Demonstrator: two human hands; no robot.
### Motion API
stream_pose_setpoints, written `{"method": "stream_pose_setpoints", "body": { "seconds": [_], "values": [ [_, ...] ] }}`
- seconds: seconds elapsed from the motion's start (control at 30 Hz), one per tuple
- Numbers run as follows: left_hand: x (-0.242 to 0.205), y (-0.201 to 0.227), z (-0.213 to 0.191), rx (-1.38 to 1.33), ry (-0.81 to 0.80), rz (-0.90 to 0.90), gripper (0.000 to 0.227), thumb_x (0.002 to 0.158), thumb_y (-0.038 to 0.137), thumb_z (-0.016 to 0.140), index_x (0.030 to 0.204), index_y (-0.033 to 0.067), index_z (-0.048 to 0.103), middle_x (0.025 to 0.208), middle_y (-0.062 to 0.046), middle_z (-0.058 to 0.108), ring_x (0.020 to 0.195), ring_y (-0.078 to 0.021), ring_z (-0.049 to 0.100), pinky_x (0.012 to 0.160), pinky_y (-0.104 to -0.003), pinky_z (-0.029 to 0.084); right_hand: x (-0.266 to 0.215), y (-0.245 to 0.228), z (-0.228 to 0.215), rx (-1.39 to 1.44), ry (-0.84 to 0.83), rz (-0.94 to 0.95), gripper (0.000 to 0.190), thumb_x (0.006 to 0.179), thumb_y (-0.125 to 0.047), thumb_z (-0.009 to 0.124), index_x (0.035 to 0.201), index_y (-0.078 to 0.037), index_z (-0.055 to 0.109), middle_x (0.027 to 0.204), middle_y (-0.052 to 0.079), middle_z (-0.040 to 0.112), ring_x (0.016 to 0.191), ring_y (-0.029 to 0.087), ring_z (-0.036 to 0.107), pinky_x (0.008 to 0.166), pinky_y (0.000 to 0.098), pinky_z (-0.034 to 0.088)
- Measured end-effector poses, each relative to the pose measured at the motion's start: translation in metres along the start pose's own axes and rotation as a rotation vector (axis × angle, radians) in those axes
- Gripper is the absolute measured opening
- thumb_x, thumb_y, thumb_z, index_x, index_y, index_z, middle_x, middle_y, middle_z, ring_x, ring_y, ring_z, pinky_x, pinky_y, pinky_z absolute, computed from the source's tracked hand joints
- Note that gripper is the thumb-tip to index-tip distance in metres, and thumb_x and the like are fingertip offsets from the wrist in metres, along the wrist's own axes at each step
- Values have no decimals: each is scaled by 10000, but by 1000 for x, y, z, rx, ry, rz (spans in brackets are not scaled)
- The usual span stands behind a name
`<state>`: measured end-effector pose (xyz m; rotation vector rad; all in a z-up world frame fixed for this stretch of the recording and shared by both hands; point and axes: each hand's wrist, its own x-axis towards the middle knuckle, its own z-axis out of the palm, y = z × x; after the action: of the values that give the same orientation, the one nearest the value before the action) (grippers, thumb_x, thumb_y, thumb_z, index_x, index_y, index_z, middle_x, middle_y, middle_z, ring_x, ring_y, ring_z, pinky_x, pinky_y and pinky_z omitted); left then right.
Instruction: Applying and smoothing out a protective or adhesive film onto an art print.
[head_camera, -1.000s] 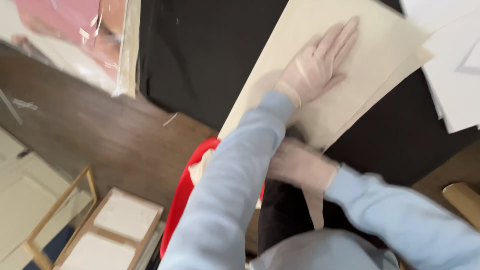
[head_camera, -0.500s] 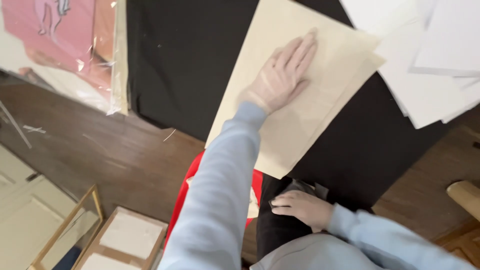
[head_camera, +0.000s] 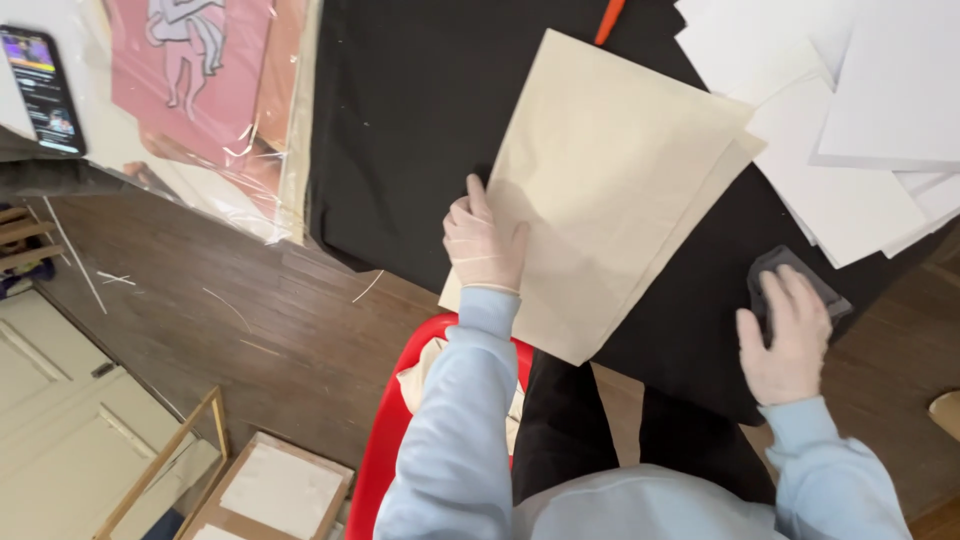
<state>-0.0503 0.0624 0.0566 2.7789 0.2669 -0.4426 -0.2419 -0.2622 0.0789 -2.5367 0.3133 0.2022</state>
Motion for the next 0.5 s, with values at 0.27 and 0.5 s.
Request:
{"method": "stream_pose_setpoints", "body": {
  "seconds": [0.27,0.5],
  "values": [
    [29,-130,-19,-509,59,181,386,877,3,676,1258,69,684,1138,-79,702,999,-182,698,871,-335,584,-18,-38,-24,-107,217,30,354,1020,-108,728,1363,-48,667,1491,129,556,1401,329,487,1248,449,367],
    [150,-247,-103,-552,41,46,523,920,8,641,1442,1,611,1102,-32,690,907,-71,591,782,-215,489,-2,-105,-9,389,187,337,244,1068,-45,629,1308,-61,669,1243,79,682,1110,159,653,1017,267,511]
  ]
}}
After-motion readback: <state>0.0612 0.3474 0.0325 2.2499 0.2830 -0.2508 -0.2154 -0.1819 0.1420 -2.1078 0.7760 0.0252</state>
